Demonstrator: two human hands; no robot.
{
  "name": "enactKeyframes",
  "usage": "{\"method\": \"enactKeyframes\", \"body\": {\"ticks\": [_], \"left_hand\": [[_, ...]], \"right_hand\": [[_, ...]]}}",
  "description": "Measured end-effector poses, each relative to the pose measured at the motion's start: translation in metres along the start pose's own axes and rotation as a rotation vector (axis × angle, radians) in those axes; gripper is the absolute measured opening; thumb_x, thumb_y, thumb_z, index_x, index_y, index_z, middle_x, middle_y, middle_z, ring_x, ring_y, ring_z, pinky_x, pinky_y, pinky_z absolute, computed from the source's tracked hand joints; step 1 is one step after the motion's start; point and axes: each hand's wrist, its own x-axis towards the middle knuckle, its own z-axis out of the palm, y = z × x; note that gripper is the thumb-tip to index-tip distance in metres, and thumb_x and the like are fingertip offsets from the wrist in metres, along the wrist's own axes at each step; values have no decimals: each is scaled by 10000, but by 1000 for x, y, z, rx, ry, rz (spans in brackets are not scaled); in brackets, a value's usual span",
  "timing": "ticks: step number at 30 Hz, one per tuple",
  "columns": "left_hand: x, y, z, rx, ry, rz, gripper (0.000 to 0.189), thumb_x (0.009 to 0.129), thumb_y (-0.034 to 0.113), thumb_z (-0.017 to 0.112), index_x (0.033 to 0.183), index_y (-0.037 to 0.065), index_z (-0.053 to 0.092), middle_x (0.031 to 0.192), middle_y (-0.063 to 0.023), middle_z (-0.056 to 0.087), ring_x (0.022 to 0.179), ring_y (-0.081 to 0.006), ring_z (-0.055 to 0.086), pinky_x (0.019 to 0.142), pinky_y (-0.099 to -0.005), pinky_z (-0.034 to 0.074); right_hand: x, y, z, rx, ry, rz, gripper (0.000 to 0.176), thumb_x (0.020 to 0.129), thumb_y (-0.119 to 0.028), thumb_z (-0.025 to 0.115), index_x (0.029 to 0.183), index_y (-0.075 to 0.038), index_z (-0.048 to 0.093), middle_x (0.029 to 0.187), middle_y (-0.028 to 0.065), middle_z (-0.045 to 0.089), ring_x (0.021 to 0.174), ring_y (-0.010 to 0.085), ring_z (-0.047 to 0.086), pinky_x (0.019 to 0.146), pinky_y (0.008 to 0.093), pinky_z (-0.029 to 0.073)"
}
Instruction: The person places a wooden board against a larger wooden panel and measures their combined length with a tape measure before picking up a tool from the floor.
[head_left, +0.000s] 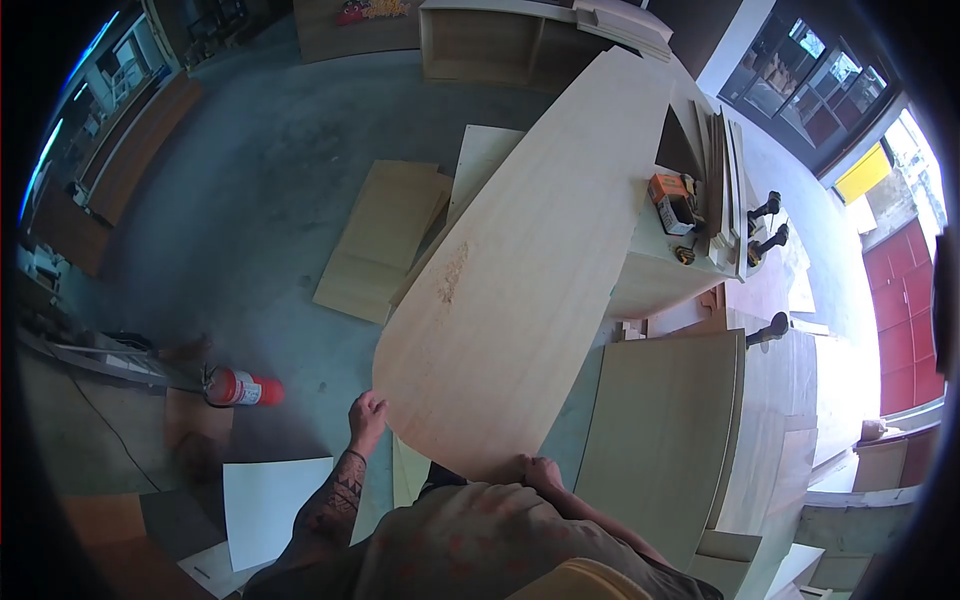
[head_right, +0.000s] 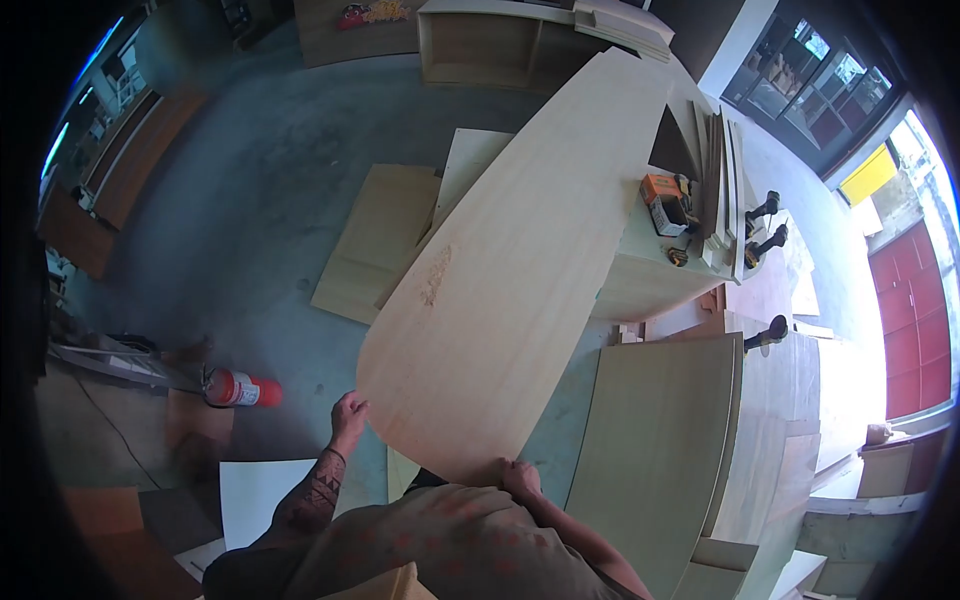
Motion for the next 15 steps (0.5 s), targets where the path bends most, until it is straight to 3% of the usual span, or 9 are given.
{"method": "enactKeyframes", "body": {"ticks": [1,5,7,11,13,15], "left_hand": [[1,4,2,-76,-15,-31,452,855,195,730,1242,-21,639,989,-162,684,893,-270,668,789,-389,543],[17,25,17,-96,20,7,446,857,195,726,1232,-29,632,975,-167,672,889,-286,655,794,-408,535],[38,37,29,42,-1,105,428,862,221,719,1194,-34,629,928,-175,655,857,-322,640,785,-436,527],[80,74,47,125,-1,213,383,860,259,711,1091,-39,643,908,-197,645,852,-375,631,785,-471,517],[109,84,58,314,-70,211,378,850,284,707,1024,-46,649,943,-232,654,896,-412,638,803,-485,518],[134,99,69,319,-87,200,372,843,275,702,1007,-54,646,965,-250,654,922,-425,639,818,-491,518]], "right_hand": [[-4,-3,0,-11,102,7,559,1022,-455,431,998,15,733,989,259,716,972,447,680,878,516,531],[-1,-17,-17,-48,214,5,562,1007,-512,464,1032,-27,747,1029,262,710,1000,436,680,875,513,543],[10,-29,-37,-98,276,50,545,1007,-519,474,1019,-52,754,1039,255,712,1022,418,681,875,512,545],[62,-26,-71,-105,221,32,570,1006,-536,480,999,-35,752,1036,244,718,1020,415,684,865,512,546],[92,-24,-81,-135,318,22,564,1000,-548,487,842,-87,771,715,98,729,800,289,737,771,450,566],[104,-37,-105,-116,271,33,558,998,-545,493,836,-89,771,699,84,727,780,275,738,766,439,567]]}}
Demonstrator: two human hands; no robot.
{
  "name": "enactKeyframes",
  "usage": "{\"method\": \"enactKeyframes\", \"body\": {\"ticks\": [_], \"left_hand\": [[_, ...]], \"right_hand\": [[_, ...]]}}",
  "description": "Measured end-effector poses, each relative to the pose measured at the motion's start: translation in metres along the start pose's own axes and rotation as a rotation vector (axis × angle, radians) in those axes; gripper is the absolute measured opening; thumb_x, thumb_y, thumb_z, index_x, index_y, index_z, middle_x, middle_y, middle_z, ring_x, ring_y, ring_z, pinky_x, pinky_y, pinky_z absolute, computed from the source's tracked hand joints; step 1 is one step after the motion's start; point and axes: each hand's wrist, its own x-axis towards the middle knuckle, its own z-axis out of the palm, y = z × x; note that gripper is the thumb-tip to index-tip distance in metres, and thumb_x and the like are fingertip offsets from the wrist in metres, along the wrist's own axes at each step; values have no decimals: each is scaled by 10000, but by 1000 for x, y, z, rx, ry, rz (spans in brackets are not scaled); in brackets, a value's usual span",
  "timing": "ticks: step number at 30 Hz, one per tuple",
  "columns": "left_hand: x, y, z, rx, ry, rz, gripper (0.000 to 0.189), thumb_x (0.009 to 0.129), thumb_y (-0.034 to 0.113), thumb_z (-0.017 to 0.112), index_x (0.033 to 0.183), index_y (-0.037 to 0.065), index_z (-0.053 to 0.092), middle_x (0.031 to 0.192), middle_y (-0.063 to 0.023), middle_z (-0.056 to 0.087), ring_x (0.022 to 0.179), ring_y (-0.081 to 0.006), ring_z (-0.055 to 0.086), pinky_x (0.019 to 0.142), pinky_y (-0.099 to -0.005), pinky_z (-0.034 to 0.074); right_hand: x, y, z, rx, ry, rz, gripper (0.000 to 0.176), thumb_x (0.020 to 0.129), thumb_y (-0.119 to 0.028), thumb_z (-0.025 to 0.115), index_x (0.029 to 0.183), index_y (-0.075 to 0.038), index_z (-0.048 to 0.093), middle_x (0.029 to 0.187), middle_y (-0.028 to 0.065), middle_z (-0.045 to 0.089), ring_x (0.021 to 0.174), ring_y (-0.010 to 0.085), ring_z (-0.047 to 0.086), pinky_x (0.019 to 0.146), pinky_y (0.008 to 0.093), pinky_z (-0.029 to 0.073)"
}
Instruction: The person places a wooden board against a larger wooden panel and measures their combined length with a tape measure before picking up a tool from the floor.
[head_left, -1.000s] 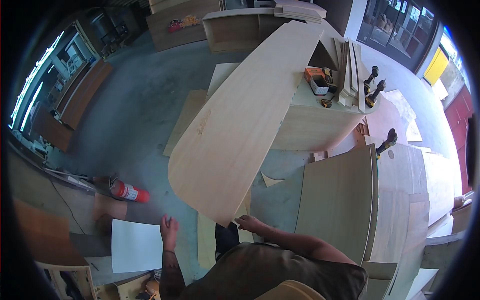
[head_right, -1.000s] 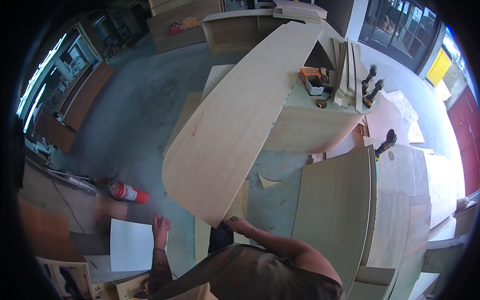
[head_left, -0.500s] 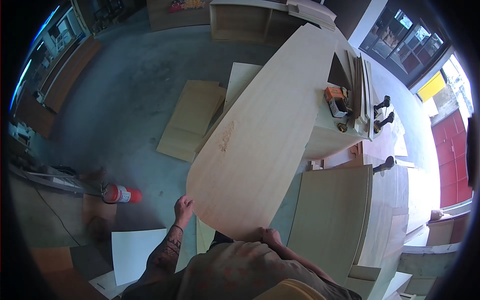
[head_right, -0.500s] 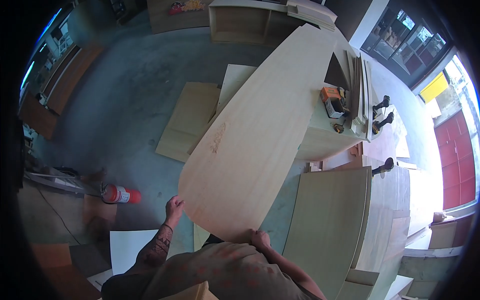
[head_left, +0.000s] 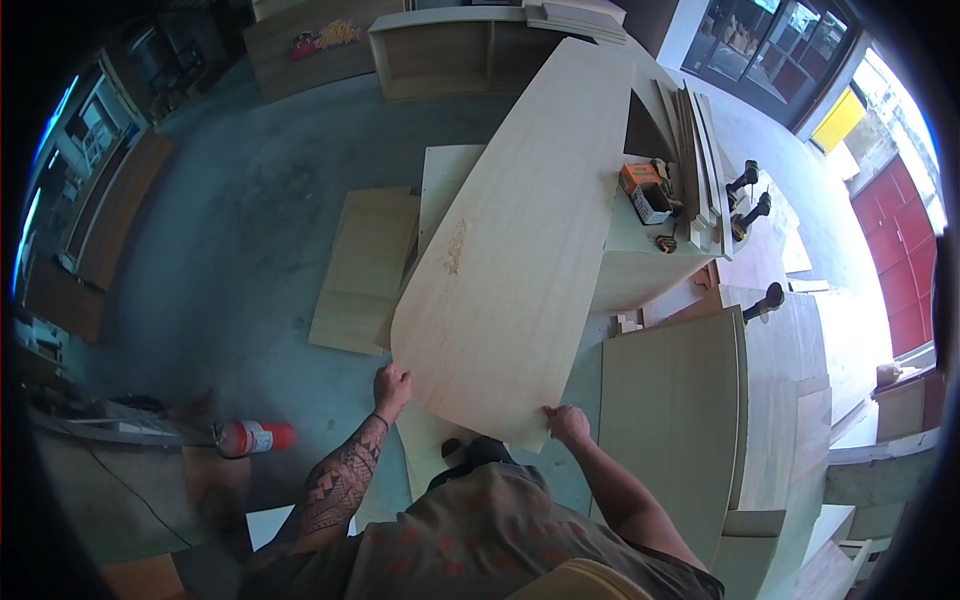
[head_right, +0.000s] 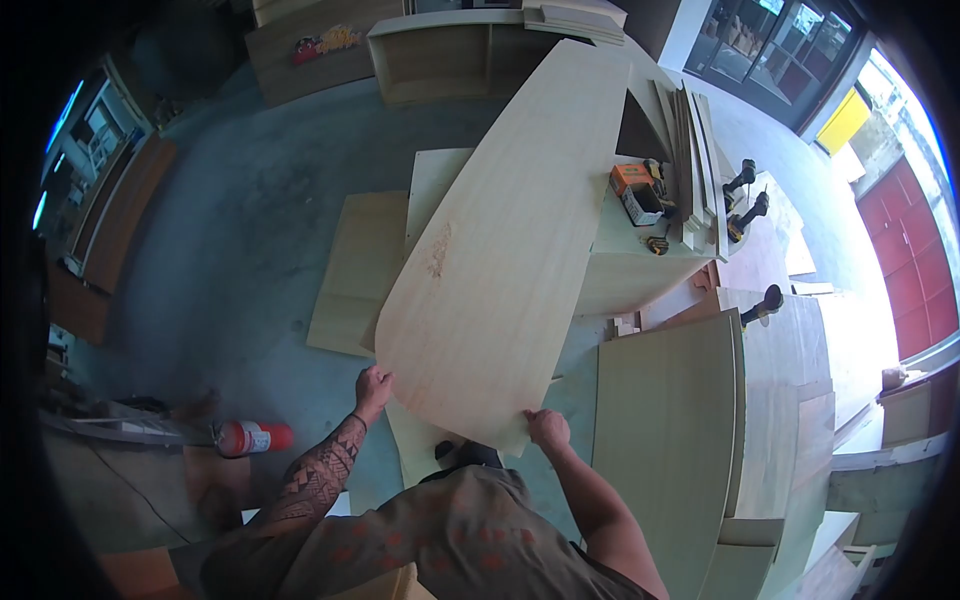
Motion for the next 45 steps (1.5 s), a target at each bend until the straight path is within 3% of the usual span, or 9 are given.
{"method": "enactKeyframes", "body": {"ticks": [12,15,17,19,20,27,33,37,45], "left_hand": [[128,83,29,-227,120,181,303,799,162,609,1026,-23,685,1030,-253,700,992,-446,650,841,-497,530],[179,84,59,-341,121,248,335,797,144,602,1088,-13,658,992,-241,693,926,-410,659,822,-474,524],[199,90,71,-334,180,263,333,798,137,610,1095,-6,659,934,-209,703,836,-361,686,755,-439,534],[190,136,31,-229,-77,95,415,795,166,601,1151,-46,601,1123,-319,612,1116,-477,556,995,-494,468],[194,136,33,-230,-75,90,415,795,166,601,1151,-46,601,1123,-319,612,1116,-477,556,995,-494,468],[231,142,58,-248,-71,114,401,793,139,617,1134,-69,583,1117,-318,601,1093,-469,561,978,-502,470],[222,145,57,-123,61,178,370,810,130,617,1125,-60,576,1076,-304,579,1041,-458,559,948,-515,463],[231,155,55,-137,69,197,343,820,139,610,1087,-71,567,1075,-312,559,1043,-459,556,948,-514,467],[253,169,47,-122,16,221,327,848,140,589,1069,-93,532,1114,-291,507,937,-400,616,712,-453,582]], "right_hand": [[117,-36,-84,114,-60,100,565,979,-538,534,818,-46,761,765,106,747,814,292,746,793,431,568],[173,-18,-82,99,100,-42,630,1004,-569,460,764,-39,700,632,100,684,587,242,703,593,386,566],[190,-22,-92,127,67,-25,622,999,-574,472,786,-41,711,630,106,682,631,265,711,652,406,568],[194,-30,-104,112,206,11,596,989,-557,477,948,-27,746,963,229,733,966,415,701,859,518,538],[208,-23,-94,103,346,-27,617,994,-578,486,836,-32,727,659,145,690,729,310,725,783,446,551],[209,-38,-113,312,307,67,566,969,-555,537,927,-23,726,954,255,708,952,446,678,853,524,528],[219,-32,-100,234,382,27,559,991,-537,544,866,-17,706,651,131,694,567,252,712,670,386,586],[229,-37,-104,307,396,27,567,986,-553,541,877,-23,711,671,137,702,567,257,713,676,393,587],[206,-75,-149,240,399,105,509,948,-553,569,956,-78,750,983,216,728,976,418,691,867,511,533]]}}
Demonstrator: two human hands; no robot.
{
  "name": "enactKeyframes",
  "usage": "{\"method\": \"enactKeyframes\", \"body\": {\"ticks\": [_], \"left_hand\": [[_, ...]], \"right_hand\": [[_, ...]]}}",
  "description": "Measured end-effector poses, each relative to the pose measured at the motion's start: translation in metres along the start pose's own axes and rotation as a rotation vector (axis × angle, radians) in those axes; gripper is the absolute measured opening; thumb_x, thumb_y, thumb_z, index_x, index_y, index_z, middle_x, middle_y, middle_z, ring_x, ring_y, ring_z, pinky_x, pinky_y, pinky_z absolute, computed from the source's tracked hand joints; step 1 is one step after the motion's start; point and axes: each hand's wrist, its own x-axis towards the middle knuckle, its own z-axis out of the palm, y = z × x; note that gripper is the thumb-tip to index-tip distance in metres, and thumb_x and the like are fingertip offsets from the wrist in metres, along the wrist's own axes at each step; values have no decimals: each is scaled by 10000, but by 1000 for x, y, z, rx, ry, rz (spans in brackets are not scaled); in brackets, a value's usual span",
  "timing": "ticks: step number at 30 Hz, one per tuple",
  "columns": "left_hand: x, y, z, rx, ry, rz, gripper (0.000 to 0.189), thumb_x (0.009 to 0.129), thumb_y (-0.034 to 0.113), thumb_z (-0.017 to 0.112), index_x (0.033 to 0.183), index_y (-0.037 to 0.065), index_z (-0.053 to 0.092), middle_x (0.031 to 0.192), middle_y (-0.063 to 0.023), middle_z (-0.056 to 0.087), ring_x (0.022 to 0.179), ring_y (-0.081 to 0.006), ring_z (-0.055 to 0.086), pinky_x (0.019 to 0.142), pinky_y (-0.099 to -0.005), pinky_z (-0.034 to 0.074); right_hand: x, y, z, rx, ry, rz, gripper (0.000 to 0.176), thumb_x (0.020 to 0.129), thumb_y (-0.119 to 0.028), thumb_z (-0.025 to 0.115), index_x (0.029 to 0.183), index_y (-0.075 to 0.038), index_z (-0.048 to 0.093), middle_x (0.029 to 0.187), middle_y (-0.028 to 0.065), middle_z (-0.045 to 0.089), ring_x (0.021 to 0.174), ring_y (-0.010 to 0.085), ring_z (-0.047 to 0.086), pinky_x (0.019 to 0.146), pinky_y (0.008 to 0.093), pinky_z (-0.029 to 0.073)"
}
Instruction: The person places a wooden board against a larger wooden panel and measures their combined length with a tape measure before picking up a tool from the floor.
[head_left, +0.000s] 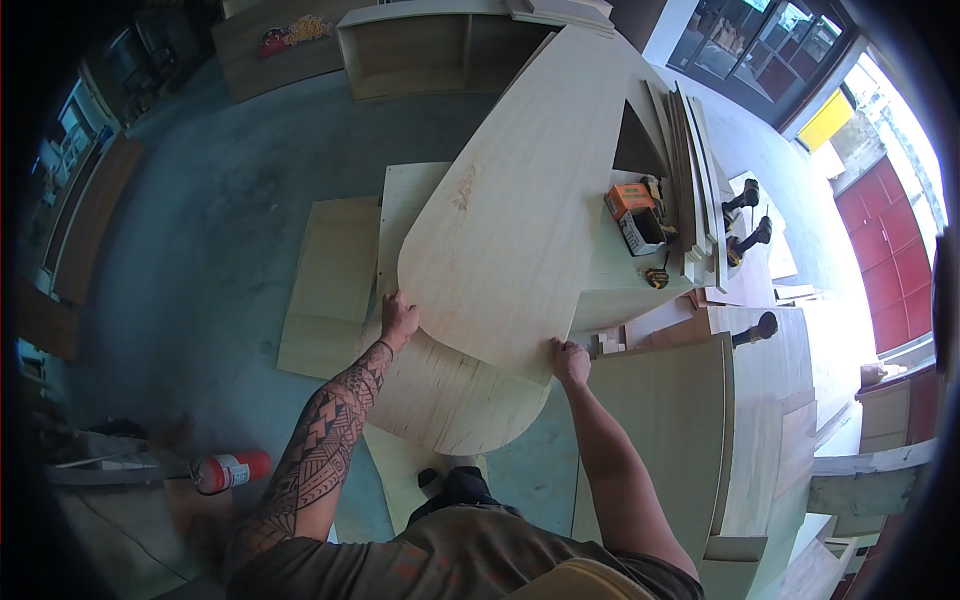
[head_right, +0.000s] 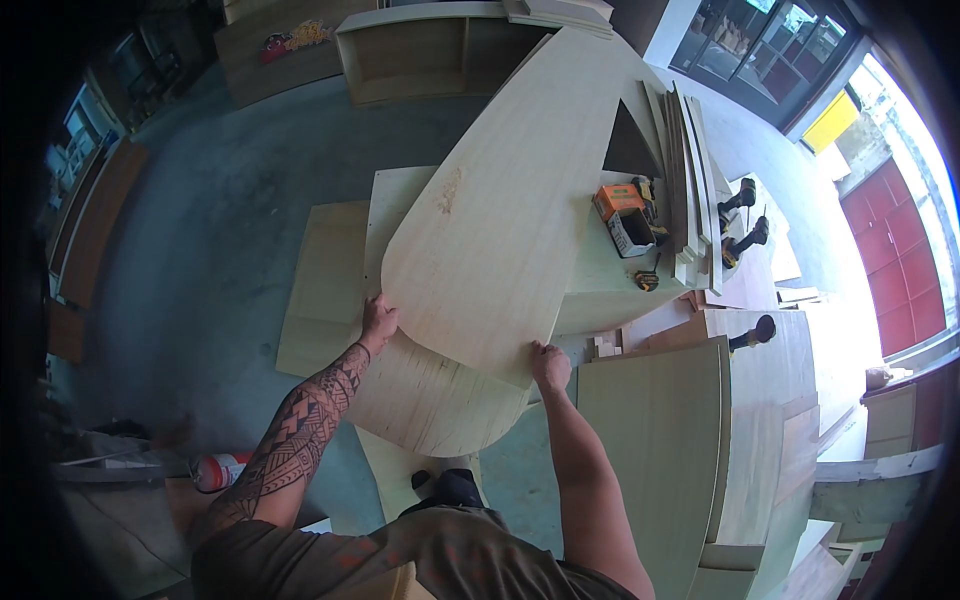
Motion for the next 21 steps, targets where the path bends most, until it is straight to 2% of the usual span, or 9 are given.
{"method": "enactKeyframes", "body": {"ticks": [7,11,13,14,16,17,19,20,21], "left_hand": [[13,37,-17,-107,-73,-135,352,861,129,567,1124,-100,519,1173,-269,484,902,-360,644,591,-386,591],[41,21,3,-114,9,-56,377,860,127,569,1161,-95,520,1184,-260,476,864,-360,646,577,-382,586],[44,36,-10,-124,-110,-125,413,858,130,580,1209,-79,525,1174,-247,505,918,-353,648,647,-379,592],[48,35,-11,-121,-103,-142,413,858,130,580,1209,-79,525,1174,-247,505,918,-353,648,647,-379,592],[63,-1,8,23,-78,83,452,843,121,601,1249,-63,529,1209,-254,542,1005,-374,639,763,-416,585],[61,-6,8,-289,-192,127,483,838,125,615,1275,-61,527,1233,-264,551,1041,-392,628,827,-436,568],[30,-6,8,-328,-145,216,556,839,139,638,1341,-57,504,1296,-279,542,1126,-425,591,947,-460,521],[2,2,-4,-31,-33,259,597,843,147,648,1381,-54,484,1336,-283,524,1173,-440,564,1003,-464,492],[-30,-2,2,6,-27,194,649,854,160,650,1429,-54,438,1403,-279,484,1255,-433,513,1063,-449,447]], "right_hand": [[23,-9,0,-2,29,-37,507,948,-552,567,962,-81,754,989,213,731,992,418,690,881,515,531],[42,-15,-3,-15,56,-28,518,947,-557,560,979,-77,754,1009,215,731,1012,419,688,895,514,533],[57,-13,4,-31,61,-34,527,946,-563,556,993,-78,756,1018,218,729,1019,420,687,899,513,534],[66,-11,6,-14,14,-4,539,944,-574,548,1001,-81,758,1027,220,728,1024,419,686,904,511,534],[75,-6,7,38,-61,44,561,940,-597,527,1013,-95,767,1042,224,725,1034,421,684,909,508,536],[81,-1,12,23,-53,18,559,952,-586,516,999,-90,770,1034,230,723,1028,427,685,900,516,538],[94,11,20,-133,68,-160,614,990,-583,452,980,-50,757,1020,252,716,1014,437,687,889,538,535],[113,22,30,-145,76,-172,615,1001,-569,463,965,-21,740,902,222,717,854,399,699,800,498,558],[131,34,39,-157,87,-185,618,1012,-554,475,949,8,723,783,192,719,694,361,712,711,459,581]]}}
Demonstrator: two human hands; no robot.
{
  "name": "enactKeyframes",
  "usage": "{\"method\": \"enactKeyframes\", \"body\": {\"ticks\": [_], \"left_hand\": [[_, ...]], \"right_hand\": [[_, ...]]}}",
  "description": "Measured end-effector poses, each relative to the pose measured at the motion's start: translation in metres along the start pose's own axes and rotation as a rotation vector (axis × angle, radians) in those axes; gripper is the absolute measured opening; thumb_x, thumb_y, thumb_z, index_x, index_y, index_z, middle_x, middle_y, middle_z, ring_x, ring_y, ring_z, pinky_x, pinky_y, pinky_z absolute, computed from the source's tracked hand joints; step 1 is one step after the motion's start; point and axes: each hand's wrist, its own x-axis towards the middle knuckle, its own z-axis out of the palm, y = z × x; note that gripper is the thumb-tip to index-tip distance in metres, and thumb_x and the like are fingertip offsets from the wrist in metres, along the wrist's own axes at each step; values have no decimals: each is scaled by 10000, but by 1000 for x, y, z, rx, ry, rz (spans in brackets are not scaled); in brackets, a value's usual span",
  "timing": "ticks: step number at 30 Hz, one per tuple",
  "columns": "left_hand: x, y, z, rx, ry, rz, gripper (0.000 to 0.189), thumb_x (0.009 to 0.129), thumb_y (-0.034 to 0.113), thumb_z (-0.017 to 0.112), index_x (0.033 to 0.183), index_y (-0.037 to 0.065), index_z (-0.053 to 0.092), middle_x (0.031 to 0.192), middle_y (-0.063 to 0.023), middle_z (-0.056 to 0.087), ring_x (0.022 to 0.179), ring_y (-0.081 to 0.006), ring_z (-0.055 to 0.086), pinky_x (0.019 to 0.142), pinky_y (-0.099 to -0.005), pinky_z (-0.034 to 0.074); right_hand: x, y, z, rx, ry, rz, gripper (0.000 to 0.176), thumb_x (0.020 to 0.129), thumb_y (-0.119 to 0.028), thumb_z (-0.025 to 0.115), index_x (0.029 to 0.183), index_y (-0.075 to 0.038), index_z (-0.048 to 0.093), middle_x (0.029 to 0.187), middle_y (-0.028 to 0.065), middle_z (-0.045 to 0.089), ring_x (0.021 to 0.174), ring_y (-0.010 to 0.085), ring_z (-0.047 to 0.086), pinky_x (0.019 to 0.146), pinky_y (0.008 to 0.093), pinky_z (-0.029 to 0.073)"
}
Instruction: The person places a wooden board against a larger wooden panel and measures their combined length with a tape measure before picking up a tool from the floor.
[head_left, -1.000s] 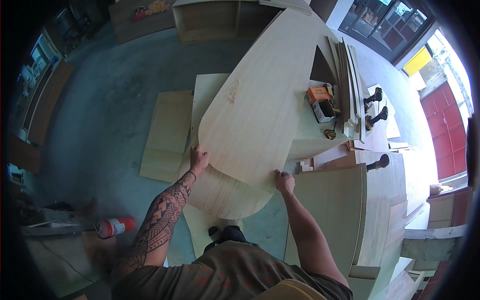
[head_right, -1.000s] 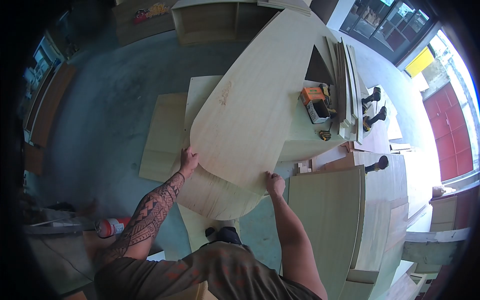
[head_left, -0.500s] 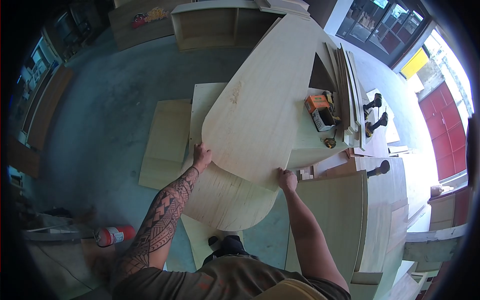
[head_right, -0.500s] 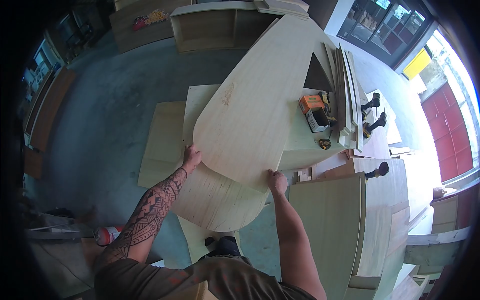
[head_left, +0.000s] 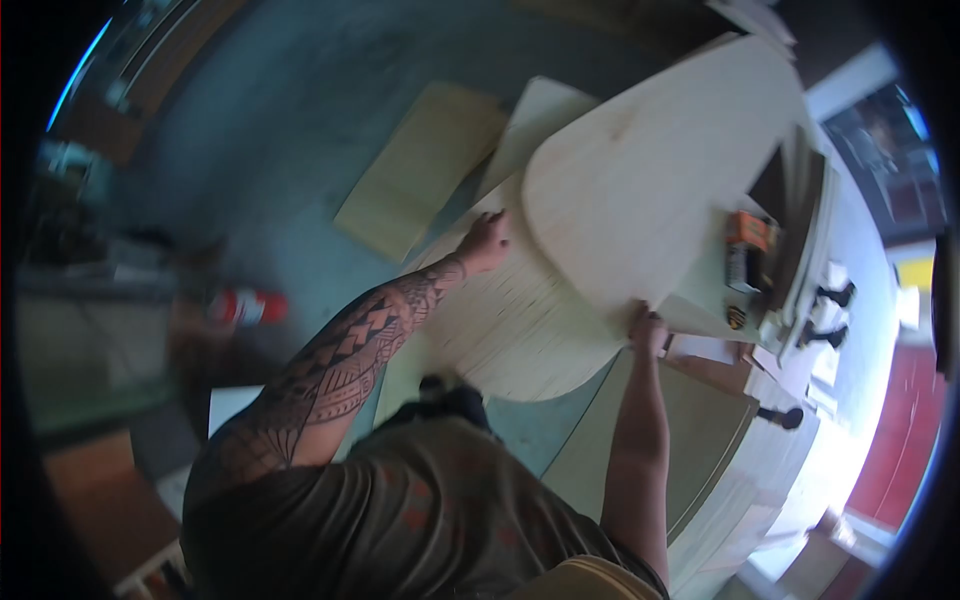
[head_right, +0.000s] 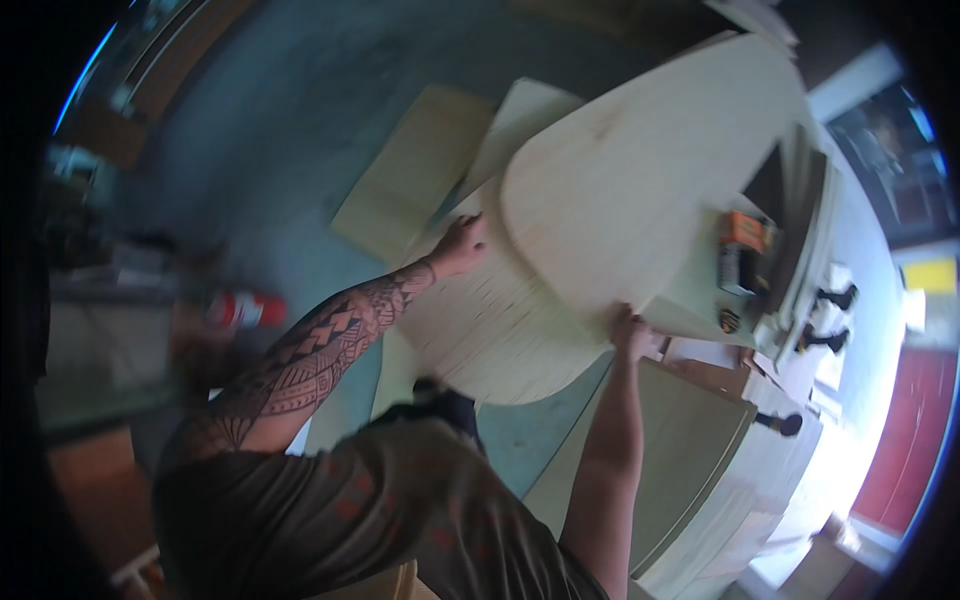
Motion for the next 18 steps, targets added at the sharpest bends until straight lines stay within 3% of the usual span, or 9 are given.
{"method": "enactKeyframes", "body": {"ticks": [1,2,4,6,11,13,14,16,18], "left_hand": [[-27,0,0,42,14,-50,702,865,173,652,1477,-54,392,1470,-275,444,1338,-427,462,1124,-435,402],[-61,7,-13,104,-25,-63,711,892,199,634,1498,-49,357,1520,-274,374,1393,-427,396,1154,-456,361],[-121,12,-19,168,-66,-97,720,920,225,617,1519,-43,321,1570,-274,304,1448,-427,329,1185,-477,320],[-144,0,-20,324,-74,111,726,977,301,561,1555,-24,265,1630,-271,186,1514,-426,214,1219,-542,227],[-140,-9,-19,314,-142,106,726,1011,343,509,1580,-1,220,1659,-267,99,1543,-418,128,1231,-577,146],[-139,-10,-22,249,-188,76,736,1012,353,504,1583,-5,208,1661,-267,88,1547,-413,108,1237,-567,128],[-139,-12,-26,252,-216,86,755,1007,391,510,1598,35,203,1668,-246,91,1551,-398,100,1244,-552,118],[-137,-27,-45,263,-294,205,757,1003,417,514,1602,65,215,1672,-227,98,1551,-390,109,1246,-546,120],[-135,-52,-77,320,-416,382,759,986,485,529,1607,141,259,1679,-176,130,1549,-362,136,1253,-530,112]], "right_hand": [[9,13,6,177,-109,52,611,1009,-559,490,926,3,715,751,153,710,582,301,685,560,407,571],[14,20,12,224,-121,70,607,1008,-560,498,957,4,717,766,150,716,565,263,686,491,370,558],[-17,-12,-21,257,-129,138,646,1009,-579,490,1047,27,709,819,190,721,609,269,704,502,380,588],[-24,-26,-34,223,-165,180,654,1003,-588,502,1026,36,696,839,194,710,633,277,699,481,377,590],[-33,-46,-41,224,-137,207,617,1017,-551,503,993,37,689,882,200,698,667,282,700,457,368,580],[-32,-44,-37,123,-132,278,588,1009,-533,516,1009,26,695,944,209,695,767,284,706,649,425,587],[-31,-36,-30,132,-118,285,588,1009,-533,516,1009,26,695,944,209,695,767,284,706,649,425,587],[-26,-29,-8,-6,76,116,589,956,-517,605,1222,8,631,1149,263,637,1092,332,642,915,509,519],[-70,-96,-15,-92,91,351,691,919,-513,649,1377,-14,517,1288,316,547,1249,402,516,1020,546,423]]}}
